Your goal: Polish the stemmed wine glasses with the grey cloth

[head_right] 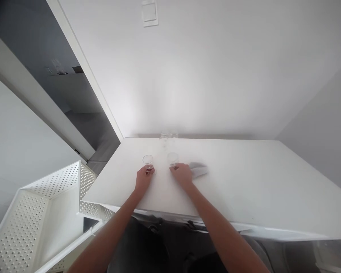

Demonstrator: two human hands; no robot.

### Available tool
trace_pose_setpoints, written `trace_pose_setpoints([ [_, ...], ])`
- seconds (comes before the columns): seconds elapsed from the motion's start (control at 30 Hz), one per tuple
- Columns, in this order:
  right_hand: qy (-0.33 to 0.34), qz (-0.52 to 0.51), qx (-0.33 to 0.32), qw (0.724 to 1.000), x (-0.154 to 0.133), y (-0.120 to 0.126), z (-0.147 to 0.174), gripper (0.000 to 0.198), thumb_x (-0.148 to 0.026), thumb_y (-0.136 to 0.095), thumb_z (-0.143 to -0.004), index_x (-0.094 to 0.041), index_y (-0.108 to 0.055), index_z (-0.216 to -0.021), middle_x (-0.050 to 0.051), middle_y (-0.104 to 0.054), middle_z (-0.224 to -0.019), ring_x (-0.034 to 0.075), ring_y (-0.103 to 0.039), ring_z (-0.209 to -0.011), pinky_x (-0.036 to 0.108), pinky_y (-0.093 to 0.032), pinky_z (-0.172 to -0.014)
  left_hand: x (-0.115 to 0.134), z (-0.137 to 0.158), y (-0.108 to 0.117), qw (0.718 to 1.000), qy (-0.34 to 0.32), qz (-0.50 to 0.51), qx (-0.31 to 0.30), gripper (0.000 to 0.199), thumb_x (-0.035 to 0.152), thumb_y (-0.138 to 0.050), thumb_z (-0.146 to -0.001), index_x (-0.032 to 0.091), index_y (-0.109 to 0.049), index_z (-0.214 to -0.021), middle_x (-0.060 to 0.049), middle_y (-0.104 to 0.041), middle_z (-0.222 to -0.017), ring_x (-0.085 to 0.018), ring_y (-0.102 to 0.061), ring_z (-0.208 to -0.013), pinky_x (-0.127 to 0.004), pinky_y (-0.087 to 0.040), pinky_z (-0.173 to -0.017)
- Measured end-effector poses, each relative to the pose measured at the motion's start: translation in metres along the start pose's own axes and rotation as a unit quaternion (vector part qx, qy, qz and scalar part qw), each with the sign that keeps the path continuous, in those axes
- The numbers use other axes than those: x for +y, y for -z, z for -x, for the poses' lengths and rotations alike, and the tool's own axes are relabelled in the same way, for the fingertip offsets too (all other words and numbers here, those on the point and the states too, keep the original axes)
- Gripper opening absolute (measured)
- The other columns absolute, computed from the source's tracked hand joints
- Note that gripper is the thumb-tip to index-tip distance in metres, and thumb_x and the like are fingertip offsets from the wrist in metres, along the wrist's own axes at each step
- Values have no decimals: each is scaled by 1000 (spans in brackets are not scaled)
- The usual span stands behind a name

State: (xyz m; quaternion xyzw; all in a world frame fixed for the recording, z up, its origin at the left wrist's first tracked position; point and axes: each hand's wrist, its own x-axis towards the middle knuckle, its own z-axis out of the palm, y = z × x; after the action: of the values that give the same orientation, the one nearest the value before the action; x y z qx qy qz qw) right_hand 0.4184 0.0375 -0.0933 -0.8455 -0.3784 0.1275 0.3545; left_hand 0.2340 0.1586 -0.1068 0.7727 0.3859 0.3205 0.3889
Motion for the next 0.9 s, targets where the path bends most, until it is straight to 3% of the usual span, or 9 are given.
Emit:
trace_pose_setpoints([
  [0.13, 44, 35, -8, 998, -9, -13, 45, 26, -43, -61, -89, -24, -79, -85, 4, -78, -83, 23, -71, -84, 31, -50, -78, -3, 16, 8, 999, 7, -29, 38, 22, 31, -60, -93, 20, -68, -111, -10, -75, -110, -24, -70, -100, -42, -54, -94],
  [0.33, 69, 26, -34, 997, -12, -14, 54, 22, -43, -65, -88, -23, -71, -81, 3, -76, -83, 22, -69, -82, 28, -44, -67, -2, 24, 15, 999, 5, -45, 10, 25, 29, -62, -90, 21, -68, -112, -8, -76, -111, -23, -72, -99, -42, -55, -95],
  [0.43, 84, -22, -43, 995, -5, -6, 59, 15, -32, -66, -86, -24, -70, -97, 1, -75, -85, 20, -68, -82, 28, -43, -69, 0, 27, 15, 998, -9, -55, -2, 27, 23, -63, -86, 22, -69, -112, -7, -76, -112, -23, -72, -101, -42, -55, -95],
  [0.53, 77, -61, -45, 994, 13, 7, 68, 38, -30, -67, -82, -26, -62, -120, -1, -72, -87, 19, -67, -82, 27, -43, -70, 1, 30, 13, 998, -18, -56, -7, 30, 21, -63, -83, 22, -70, -113, -7, -76, -116, -24, -70, -105, -42, -55, -97],
  [0.6, 72, -61, -45, 994, 32, 20, 72, 39, -33, -68, -81, -27, -61, -118, -2, -70, -87, 20, -66, -81, 28, -43, -69, 0, 32, 13, 999, -16, -46, -9, 34, 20, -63, -81, 22, -70, -115, -7, -75, -119, -24, -69, -109, -43, -54, -99],
  [0.77, 85, -44, -41, 995, 80, 53, 60, 25, -32, -66, -81, -28, -62, -105, -3, -70, -87, 18, -65, -80, 28, -44, -71, -11, 33, 22, 999, -1, 50, -22, 43, 14, -58, -76, 25, -71, -116, -6, -72, -125, -22, -68, -108, -41, -55, -99],
  [0.9, 19, 5, -2, 1000, 90, 62, 21, 20, -30, -60, -84, -30, -62, -104, -3, -73, -91, 18, -65, -80, 28, -41, -67, -28, 14, 38, 984, 39, 169, 47, 32, 22, -57, -79, 22, -72, -108, -8, -72, -118, -24, -67, -113, -41, -57, -95],
])
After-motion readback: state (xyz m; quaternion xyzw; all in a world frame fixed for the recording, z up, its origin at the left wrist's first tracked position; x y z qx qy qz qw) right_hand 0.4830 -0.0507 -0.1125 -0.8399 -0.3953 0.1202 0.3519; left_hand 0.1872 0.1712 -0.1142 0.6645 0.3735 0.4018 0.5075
